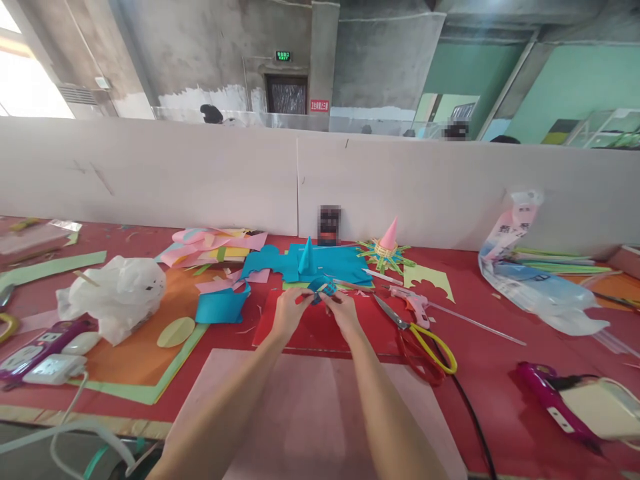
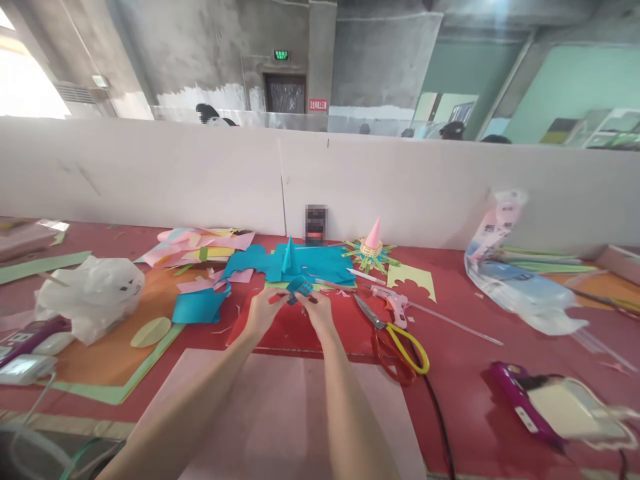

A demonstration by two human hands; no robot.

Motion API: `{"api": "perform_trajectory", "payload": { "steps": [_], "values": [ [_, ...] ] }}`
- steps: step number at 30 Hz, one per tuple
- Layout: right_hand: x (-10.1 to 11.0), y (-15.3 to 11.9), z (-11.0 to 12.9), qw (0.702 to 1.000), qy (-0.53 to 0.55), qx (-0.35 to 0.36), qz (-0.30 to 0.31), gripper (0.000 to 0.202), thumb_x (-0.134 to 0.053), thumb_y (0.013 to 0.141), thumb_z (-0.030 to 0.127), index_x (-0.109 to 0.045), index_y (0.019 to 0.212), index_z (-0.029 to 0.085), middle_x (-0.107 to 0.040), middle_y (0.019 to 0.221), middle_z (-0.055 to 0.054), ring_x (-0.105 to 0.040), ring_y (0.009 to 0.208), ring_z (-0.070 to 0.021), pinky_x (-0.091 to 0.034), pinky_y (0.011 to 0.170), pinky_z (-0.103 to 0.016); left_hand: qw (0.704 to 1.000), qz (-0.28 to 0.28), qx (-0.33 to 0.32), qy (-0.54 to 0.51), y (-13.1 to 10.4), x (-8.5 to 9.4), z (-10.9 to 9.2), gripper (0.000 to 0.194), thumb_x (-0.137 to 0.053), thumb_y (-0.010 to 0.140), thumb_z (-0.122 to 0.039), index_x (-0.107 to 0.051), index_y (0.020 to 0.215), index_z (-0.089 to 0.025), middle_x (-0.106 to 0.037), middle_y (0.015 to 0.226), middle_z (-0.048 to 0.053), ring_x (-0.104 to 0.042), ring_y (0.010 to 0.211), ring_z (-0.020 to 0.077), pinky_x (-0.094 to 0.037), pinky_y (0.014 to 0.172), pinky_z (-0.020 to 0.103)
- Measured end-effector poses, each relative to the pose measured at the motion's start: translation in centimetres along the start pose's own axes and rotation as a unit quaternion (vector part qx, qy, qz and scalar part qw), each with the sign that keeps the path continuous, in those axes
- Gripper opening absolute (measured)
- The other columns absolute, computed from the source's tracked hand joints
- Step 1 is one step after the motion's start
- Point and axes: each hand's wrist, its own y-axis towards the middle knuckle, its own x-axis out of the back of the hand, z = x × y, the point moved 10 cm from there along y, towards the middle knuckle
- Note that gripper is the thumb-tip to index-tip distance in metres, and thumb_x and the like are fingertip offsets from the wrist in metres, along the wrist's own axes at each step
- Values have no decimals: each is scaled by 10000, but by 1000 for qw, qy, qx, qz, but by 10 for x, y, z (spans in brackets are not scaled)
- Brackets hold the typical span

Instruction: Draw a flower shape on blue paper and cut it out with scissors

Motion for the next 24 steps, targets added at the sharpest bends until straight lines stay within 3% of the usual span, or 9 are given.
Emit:
{"api": "perform_trajectory", "payload": {
  "steps": [3, 6, 10, 13, 16, 20, 24],
  "values": [
    [0, 2, -2, 1000, 4, -6, -7, 332, -669, 692, 501, -639, 665, 172, -493, 429, 36, -452, 420, -114, -326, 456, -242, 999, 14, -23, 31, 5, -2, -7, 94, -605, 800, -283, -690, 783, -246, -717, 837, -4, -637, 809, 170, -468, 765, 290],
    [3, 3, -3, 999, 17, -26, -27, 405, -664, 679, 525, -687, 846, 157, -554, 496, 19, -442, 410, -105, -354, 433, -238, 992, 38, -70, 99, 23, -2, -21, 114, -596, 812, -280, -697, 767, -250, -719, 816, -1, -617, 805, 180, -437, 771, 318],
    [2, 2, 5, 998, 44, -32, -24, 548, -659, 662, 551, -656, 1057, 171, -675, 798, -59, -495, 457, -95, -400, 414, -222, 978, -28, -128, 164, 72, 31, -55, 126, -590, 823, -296, -699, 789, -243, -712, 816, 13, -586, 828, 193, -387, 824, 356],
    [0, -1, 10, 999, 31, -33, -11, 514, -652, 670, 563, -678, 979, 152, -653, 674, -51, -502, 459, -105, -407, 417, -214, 963, -77, -186, 182, 114, 55, -92, 133, -587, 830, -312, -699, 812, -243, -700, 846, 15, -560, 882, 198, -344, 883, 366],
    [-1, -4, 12, 998, 42, -33, -15, 451, -655, 687, 548, -684, 912, 158, -648, 674, -48, -478, 451, -94, -398, 423, -209, 950, -90, -210, 213, 149, 61, -111, 207, -536, 861, -341, -709, 801, -245, -664, 872, 30, -526, 909, 204, -315, 906, 378],
    [-3, -5, 16, 998, 55, -32, -7, 418, -638, 704, 550, -678, 855, 163, -672, 770, -71, -481, 458, -94, -395, 430, -219, 939, -30, -192, 285, 171, 35, -89, 226, -567, 829, -341, -716, 707, -222, -614, 787, 66, -507, 879, 237, -318, 843, 396],
    [-5, -6, 19, 997, 64, -35, 2, 401, -645, 701, 539, -660, 814, 155, -675, 740, -80, -479, 453, -96, -394, 428, -224, 952, 50, -163, 253, 159, 2, -40, 209, -581, 801, -294, -700, 650, -211, -623, 742, 79, -521, 847, 250, -289, 854, 409]
  ]
}}
